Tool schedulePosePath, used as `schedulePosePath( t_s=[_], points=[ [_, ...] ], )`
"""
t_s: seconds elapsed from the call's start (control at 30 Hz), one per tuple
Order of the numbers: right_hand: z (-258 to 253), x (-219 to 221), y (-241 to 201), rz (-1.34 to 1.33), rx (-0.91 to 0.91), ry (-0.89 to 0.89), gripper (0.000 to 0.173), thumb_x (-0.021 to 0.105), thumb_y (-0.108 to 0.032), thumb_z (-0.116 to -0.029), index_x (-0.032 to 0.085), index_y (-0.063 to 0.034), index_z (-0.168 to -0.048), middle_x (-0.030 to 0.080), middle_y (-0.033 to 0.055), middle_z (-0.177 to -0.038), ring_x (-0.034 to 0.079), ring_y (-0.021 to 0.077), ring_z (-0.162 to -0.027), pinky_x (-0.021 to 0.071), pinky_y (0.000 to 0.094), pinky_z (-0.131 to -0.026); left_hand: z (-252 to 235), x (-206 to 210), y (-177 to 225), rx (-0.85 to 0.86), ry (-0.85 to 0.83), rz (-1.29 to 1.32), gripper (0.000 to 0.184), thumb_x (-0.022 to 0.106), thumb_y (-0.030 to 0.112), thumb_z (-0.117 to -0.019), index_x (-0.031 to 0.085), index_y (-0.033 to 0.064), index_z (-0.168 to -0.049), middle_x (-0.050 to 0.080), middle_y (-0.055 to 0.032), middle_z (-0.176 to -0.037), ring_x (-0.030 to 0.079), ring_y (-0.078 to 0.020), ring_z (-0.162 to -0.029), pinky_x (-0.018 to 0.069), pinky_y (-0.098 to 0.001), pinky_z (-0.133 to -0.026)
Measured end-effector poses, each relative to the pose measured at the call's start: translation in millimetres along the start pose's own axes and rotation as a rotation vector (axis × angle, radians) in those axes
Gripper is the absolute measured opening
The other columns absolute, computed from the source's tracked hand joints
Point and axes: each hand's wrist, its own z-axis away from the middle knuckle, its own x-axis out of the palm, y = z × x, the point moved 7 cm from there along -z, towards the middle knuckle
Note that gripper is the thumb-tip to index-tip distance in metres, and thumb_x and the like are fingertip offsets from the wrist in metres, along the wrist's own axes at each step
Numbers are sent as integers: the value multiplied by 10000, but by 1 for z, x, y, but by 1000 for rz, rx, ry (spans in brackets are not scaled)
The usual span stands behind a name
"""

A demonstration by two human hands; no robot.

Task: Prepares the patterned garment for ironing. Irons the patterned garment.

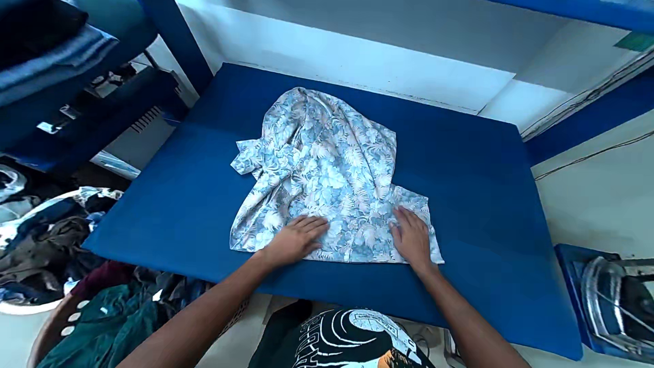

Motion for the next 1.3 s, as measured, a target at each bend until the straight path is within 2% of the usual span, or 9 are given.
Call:
schedulePosePath(
  t_s=[0.07, 0.17, 0.3, 0.47, 0.63, 0.83, 0.97, 1.1, 1.3],
  points=[
    [15, 11, 32, 149, 70, -25, 624, 284, -571, -1066, 449, -243, -1571, 369, 30, -1659, 287, 327, -1546, 200, 669, -1202, 23, 15, -24, -165, -102, -76, 821, 336, 691, -1005, 290, 169, -1636, 238, -17, -1712, 192, -228, -1585, 205, -528, -1268],
    [26, 4, 67, 177, 228, -5, 684, 242, -616, -1051, 386, -241, -1605, 292, 67, -1692, 217, 371, -1565, 164, 703, -1191, 40, 7, -38, -286, -44, -125, 1032, 305, 851, -901, 248, 139, -1645, 191, -55, -1722, 211, -288, -1579, 353, -552, -1193],
    [10, -41, 90, -159, 454, 147, 518, 559, -392, -1044, 586, -40, -1423, 554, 222, -1463, 496, 441, -1369, 371, 682, -1093, 14, -14, -26, -147, 92, 33, 729, 420, 592, -1006, 507, 71, -1508, 380, -163, -1631, 326, -345, -1530, 294, -574, -1224],
    [-37, -67, 90, -413, 681, 267, 301, 575, -232, -1056, 718, 20, -1138, 720, 227, -1056, 687, 366, -1008, 514, 582, -923, -121, -33, 16, 171, 120, 208, 430, 535, 326, -1043, 666, 22, -1317, 616, -172, -1423, 519, -347, -1400, 375, -538, -1186],
    [-60, -33, 70, -123, 481, 268, 355, 584, -267, -1041, 668, -81, -1331, 647, 198, -1311, 589, 430, -1221, 476, 645, -962, -258, 6, 80, 365, -102, 222, 311, 469, 117, -1073, 686, 12, -1270, 668, -166, -1346, 571, -318, -1352, 391, -490, -1185],
    [-47, -21, 71, -89, 418, 273, 241, 679, -287, -996, 682, -58, -1072, 653, 170, -1230, 589, 404, -1186, 481, 591, -954, -297, 49, 47, 112, -433, -123, 373, 582, 241, -1039, 617, 108, -1386, 551, -137, -1475, 522, -376, -1348, 409, -609, -1097],
    [-33, -30, 65, -217, 371, 309, 247, 614, -228, -1037, 600, -62, -1219, 662, 174, -1153, 636, 387, -1096, 499, 585, -921, -291, 33, 52, 59, -404, -131, 283, 577, 257, -1041, 735, 89, -1205, 699, -148, -1233, 590, -363, -1247, 437, -559, -1080],
    [-32, -29, 79, -450, 388, 412, 525, 688, -172, -983, 513, -97, -1472, 719, 132, -1109, 663, 349, -1040, 500, 567, -919, -280, 27, 56, -21, -340, 17, 286, 568, 261, -1053, 747, 85, -1191, 711, -124, -1260, 551, -360, -1324, 384, -614, -1089],
    [-30, -27, 89, -579, 457, 466, 492, 716, -146, -969, 552, -118, -1433, 715, 104, -1042, 667, 287, -958, 552, 480, -841, -287, 22, 55, -260, -288, -33, 241, 661, 296, -1003, 762, 100, -1099, 742, -152, -1094, 663, -348, -1134, 445, -566, -1059]
  ],
)
